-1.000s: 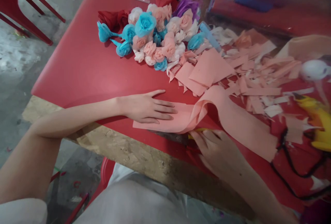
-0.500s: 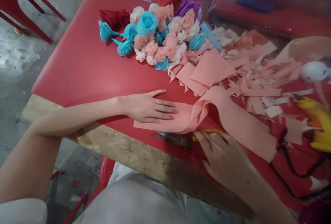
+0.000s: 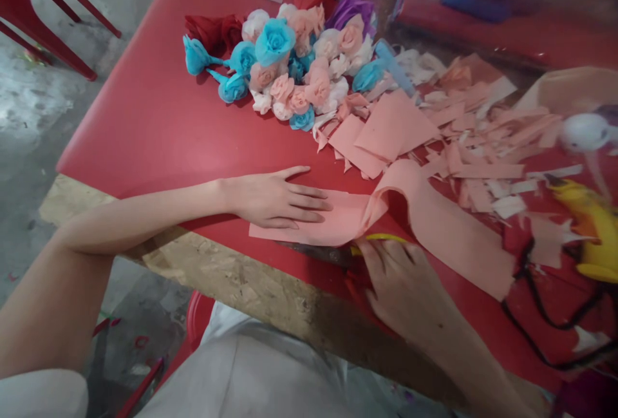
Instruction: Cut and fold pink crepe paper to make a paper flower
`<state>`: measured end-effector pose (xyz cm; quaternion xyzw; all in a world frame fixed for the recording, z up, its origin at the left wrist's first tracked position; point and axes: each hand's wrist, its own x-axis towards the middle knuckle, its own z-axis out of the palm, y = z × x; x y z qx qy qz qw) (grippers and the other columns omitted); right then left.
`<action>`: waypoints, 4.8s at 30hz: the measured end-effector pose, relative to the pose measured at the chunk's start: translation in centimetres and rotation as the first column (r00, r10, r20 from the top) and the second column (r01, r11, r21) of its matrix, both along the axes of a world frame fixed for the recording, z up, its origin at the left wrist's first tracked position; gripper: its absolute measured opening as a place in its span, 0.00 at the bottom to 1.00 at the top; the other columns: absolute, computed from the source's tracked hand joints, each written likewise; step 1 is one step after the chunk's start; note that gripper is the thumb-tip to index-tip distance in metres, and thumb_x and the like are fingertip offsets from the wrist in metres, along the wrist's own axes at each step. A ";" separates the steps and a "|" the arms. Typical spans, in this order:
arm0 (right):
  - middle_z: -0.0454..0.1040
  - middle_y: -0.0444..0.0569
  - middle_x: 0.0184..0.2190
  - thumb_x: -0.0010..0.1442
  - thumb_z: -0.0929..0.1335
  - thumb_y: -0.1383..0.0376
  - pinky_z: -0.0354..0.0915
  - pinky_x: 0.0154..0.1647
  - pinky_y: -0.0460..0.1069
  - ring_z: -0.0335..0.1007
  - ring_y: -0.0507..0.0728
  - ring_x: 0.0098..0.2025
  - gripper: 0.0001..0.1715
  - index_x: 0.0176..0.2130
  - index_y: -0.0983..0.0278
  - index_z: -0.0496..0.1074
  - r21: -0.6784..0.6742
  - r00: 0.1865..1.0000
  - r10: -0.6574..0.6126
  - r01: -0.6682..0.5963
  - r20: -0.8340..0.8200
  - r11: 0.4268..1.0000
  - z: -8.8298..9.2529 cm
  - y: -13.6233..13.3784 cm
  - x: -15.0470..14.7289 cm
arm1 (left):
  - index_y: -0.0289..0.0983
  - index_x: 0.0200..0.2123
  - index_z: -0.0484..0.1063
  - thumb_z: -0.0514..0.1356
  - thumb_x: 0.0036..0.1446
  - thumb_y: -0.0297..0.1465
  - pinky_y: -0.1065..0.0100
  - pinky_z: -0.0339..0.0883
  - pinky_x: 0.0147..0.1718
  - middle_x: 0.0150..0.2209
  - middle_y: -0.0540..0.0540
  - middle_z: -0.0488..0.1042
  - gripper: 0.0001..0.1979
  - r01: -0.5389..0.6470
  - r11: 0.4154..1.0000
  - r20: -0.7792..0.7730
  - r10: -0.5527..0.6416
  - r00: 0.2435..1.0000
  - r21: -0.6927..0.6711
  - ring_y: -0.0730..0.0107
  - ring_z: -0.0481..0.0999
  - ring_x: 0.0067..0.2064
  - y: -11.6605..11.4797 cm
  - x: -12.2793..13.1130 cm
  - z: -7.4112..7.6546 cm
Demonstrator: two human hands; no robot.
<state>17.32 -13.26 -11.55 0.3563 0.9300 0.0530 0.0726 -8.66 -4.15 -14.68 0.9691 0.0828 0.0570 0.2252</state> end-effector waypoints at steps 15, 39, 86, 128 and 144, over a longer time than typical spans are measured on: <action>0.71 0.55 0.26 0.50 0.62 0.69 0.52 0.33 0.51 0.58 0.60 0.31 0.16 0.39 0.73 0.70 -0.016 0.995 0.074 -0.075 -0.065 0.997 -0.3 0.8 -1.5 | 0.40 0.57 0.61 0.45 0.64 0.32 0.49 0.29 0.63 0.61 0.44 0.57 0.19 -0.016 0.999 -0.018 0.016 1.000 -0.028 0.63 0.54 0.64 -0.1 0.1 0.0; 0.67 0.49 0.21 0.50 0.61 0.76 0.50 0.30 0.49 0.57 0.56 0.26 0.12 0.35 0.72 0.70 0.001 0.977 0.157 -0.158 -0.147 0.987 -0.1 1.5 -1.5 | 0.43 0.55 0.64 0.47 0.63 0.33 0.49 0.30 0.63 0.60 0.46 0.60 0.18 -0.032 0.997 0.021 0.034 0.999 -0.068 0.62 0.55 0.63 0.0 0.0 -0.1; 0.73 0.57 0.30 0.46 0.62 0.71 0.54 0.36 0.53 0.61 0.60 0.32 0.21 0.42 0.75 0.66 0.028 0.996 -0.055 0.057 -0.073 0.998 -0.3 -0.7 2.0 | 0.38 0.59 0.58 0.44 0.65 0.33 0.51 0.27 0.63 0.62 0.46 0.56 0.20 0.018 1.000 -0.009 -0.018 1.000 0.001 0.64 0.52 0.64 -0.1 -0.1 0.0; 0.73 0.51 0.24 0.49 0.62 0.75 0.51 0.30 0.51 0.61 0.56 0.28 0.14 0.36 0.73 0.71 -0.032 0.986 0.126 -0.130 -0.105 0.991 0.5 0.6 0.1 | 0.45 0.58 0.59 0.46 0.64 0.35 0.53 0.24 0.63 0.62 0.48 0.56 0.20 -0.013 0.993 -0.014 0.011 1.000 -0.115 0.66 0.52 0.64 -0.2 -0.1 -0.1; 0.73 0.51 0.29 0.45 0.63 0.74 0.54 0.35 0.53 0.60 0.58 0.31 0.23 0.44 0.71 0.70 -0.026 0.996 0.061 -0.063 -0.063 0.998 0.6 -0.7 0.1 | 0.44 0.58 0.59 0.48 0.63 0.33 0.51 0.28 0.63 0.61 0.47 0.57 0.20 -0.017 0.996 0.010 0.018 1.000 -0.089 0.64 0.54 0.64 -0.2 0.0 -0.1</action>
